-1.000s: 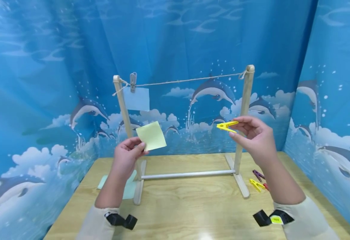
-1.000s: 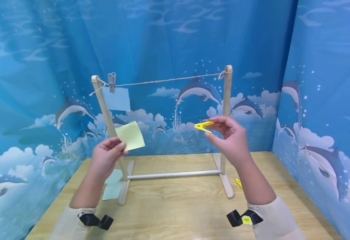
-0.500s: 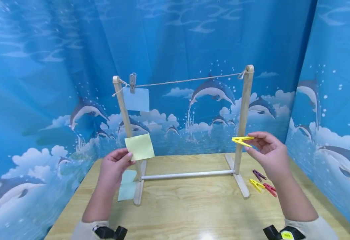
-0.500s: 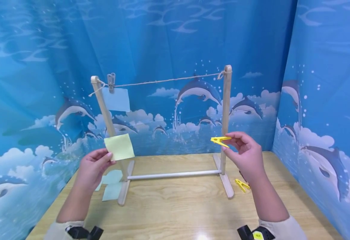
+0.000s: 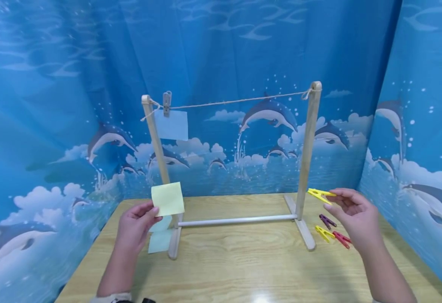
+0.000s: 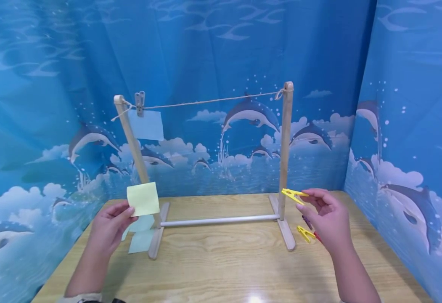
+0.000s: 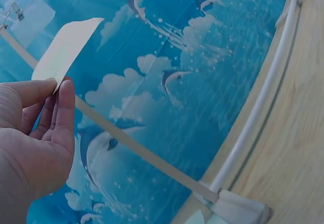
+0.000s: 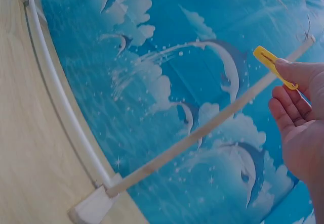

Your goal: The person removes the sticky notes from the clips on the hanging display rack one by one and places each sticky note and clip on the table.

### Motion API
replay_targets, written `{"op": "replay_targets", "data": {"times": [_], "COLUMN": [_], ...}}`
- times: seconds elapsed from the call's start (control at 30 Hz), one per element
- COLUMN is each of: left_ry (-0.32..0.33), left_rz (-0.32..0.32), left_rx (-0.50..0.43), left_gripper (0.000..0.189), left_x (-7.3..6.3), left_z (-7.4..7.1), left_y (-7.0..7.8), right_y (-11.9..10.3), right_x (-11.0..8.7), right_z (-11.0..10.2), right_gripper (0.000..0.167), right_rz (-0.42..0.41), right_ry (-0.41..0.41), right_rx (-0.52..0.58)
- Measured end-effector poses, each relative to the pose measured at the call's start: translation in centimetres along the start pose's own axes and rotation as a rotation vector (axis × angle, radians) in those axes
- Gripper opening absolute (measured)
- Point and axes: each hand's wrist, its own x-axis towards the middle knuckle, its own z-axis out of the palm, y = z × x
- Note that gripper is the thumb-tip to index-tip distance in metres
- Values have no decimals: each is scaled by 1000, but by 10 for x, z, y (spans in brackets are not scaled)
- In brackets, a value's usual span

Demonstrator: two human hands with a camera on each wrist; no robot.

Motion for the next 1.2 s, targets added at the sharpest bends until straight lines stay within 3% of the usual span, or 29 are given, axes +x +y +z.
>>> {"op": "replay_targets", "data": {"times": [0.27,0.57,0.77,0.97,1.2], "left_ry": [31,9,48,114,187], "left_rz": [-32,47,21,-41,-89], "left_rx": [-42,-172,-203,-207,-165], "left_gripper": [27,30,28,26,28], "left_x": [-7,-12,-13,-12,-6], "left_z": [-18,-41,-58,-77,-100], "left_y": [-18,-53,-68,-76,-84], "right_y": [18,41,56,72,90], "right_x": [-15,-30,-33,-37,-39], "right_z": [-20,-39,-50,-67,-89], "right_gripper": [38,34,36,39,37], "right_rz": [120,164,222,308,393], "right_ry": [109,209,302,405,426], "right_rx": [-2,125,217,106,45]}}
